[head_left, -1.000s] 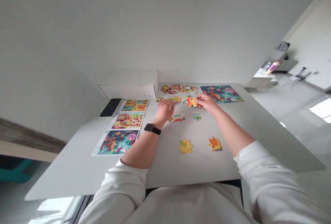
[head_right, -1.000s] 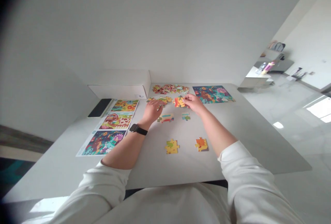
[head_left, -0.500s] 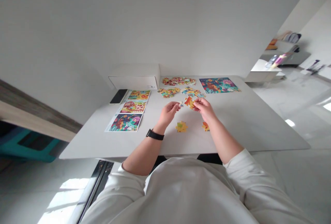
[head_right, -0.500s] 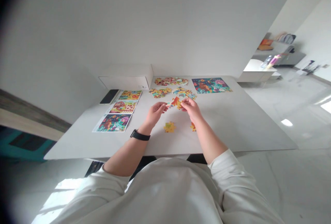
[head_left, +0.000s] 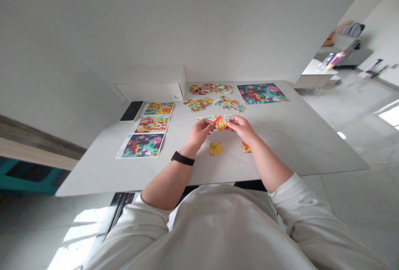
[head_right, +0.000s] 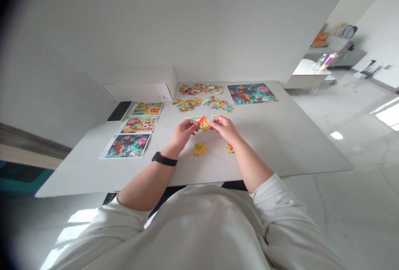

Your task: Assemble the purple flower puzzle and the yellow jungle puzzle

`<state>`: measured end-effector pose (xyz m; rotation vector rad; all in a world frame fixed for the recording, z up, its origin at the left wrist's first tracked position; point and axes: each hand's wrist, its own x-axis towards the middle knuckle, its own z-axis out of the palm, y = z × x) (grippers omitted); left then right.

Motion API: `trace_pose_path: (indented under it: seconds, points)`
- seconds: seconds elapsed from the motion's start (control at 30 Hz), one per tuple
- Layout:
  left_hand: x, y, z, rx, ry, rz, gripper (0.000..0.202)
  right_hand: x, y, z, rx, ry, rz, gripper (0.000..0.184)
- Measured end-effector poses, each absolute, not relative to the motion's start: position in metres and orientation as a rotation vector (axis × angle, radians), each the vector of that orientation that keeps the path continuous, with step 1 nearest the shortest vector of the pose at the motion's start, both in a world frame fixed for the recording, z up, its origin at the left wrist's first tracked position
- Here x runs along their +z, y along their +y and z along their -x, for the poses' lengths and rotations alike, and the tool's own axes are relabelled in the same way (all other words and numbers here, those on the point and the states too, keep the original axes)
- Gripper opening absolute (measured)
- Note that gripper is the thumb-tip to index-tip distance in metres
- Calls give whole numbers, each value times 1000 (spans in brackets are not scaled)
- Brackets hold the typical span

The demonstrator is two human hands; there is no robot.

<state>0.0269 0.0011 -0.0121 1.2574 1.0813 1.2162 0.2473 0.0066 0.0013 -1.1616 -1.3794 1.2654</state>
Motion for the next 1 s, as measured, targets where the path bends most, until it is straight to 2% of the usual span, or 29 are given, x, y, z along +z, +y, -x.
trace_pose_path:
  seconds: [0.23, 0.4, 0.6, 0.7, 0.83, 1.0]
  points:
    - [-10, -7, -28, 1101, 1049, -1378, 48, 16, 10, -278, 1172, -1453, 1233, 48]
    - [-14, -13, -33, 1008, 998, -1474, 44, 11, 8, -272, 1287, -1591, 1157, 52]
    - [-19, -14, -34, 987, 1038, -1617, 34, 5, 5, -268, 1301, -1650, 1151, 44]
    - [-17, -18, -33, 1101, 1125, -1808, 31, 7, 4, -269, 1287, -1634, 1167, 40]
    - [-13, -25, -34, 1144, 1051, -2196, 42, 9, 4, -270, 1235, -1627, 1224, 38]
    - [-14, -26, -35, 1081, 957, -2378, 30, 5, 5, -270, 1225, -1633, 1238, 38]
